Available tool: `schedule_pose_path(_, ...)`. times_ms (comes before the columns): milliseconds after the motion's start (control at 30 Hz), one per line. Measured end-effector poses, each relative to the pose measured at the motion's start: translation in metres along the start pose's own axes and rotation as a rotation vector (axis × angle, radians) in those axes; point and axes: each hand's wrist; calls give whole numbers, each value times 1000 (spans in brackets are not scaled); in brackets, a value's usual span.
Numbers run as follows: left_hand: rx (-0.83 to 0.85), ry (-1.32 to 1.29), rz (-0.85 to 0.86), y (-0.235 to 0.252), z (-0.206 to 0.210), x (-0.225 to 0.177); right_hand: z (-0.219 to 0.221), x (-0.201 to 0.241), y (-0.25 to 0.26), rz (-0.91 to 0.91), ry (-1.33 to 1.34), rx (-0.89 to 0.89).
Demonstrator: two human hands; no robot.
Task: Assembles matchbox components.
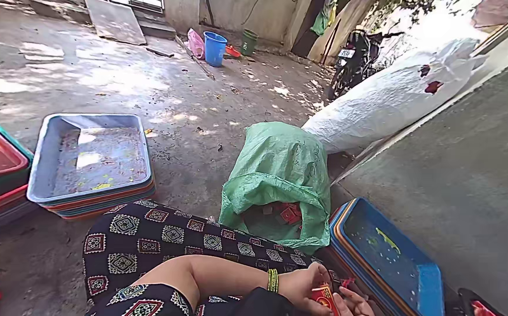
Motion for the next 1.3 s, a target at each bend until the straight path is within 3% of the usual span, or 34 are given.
schedule_pose_path(67, 22, 25, 5, 0, -3, -4, -7, -7, 0, -94, -131, 64)
schedule_pose_path(200, 35, 90, 58, -1, -5, 2, -17, -18, 2, -461, -457, 94)
schedule_pose_path(333, 47, 102, 99, -2, 1, 10, -20, -20, -2, -562, -489, 81)
schedule_pose_path(567, 74, 45, 114, -2, 2, 13, -28, -10, 3, -531, -420, 165)
schedule_pose_path(800, -12, -23, 69, -3, 4, 18, -24, -5, -1, -339, -349, 319)
schedule_pose_path(867, -46, -61, 34, -2, 4, 16, -21, -10, -3, -353, -339, 270)
schedule_pose_path(967, -103, -85, -7, 0, 4, 13, -2, -24, -13, -495, -441, -43)
schedule_pose_path(1067, -135, -83, -49, -2, 3, 16, 12, -33, -25, -621, -680, -76)
schedule_pose_path(1133, -102, -75, -83, -3, 3, 23, 4, -40, -28, -573, -669, 2)
schedule_pose_path(1200, -61, -70, -119, -1, 3, 25, -21, -44, -25, -396, -578, 55)
schedule_pose_path(1300, -106, -2, -150, 2, -1, 21, -87, -60, -14, -57, -675, -158)
Point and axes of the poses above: each hand's wrist, its own y-axis towards the middle knuckle, its own z-axis out of the palm, x = y × z, and after that the axes turned 5 degrees about y, right-handed
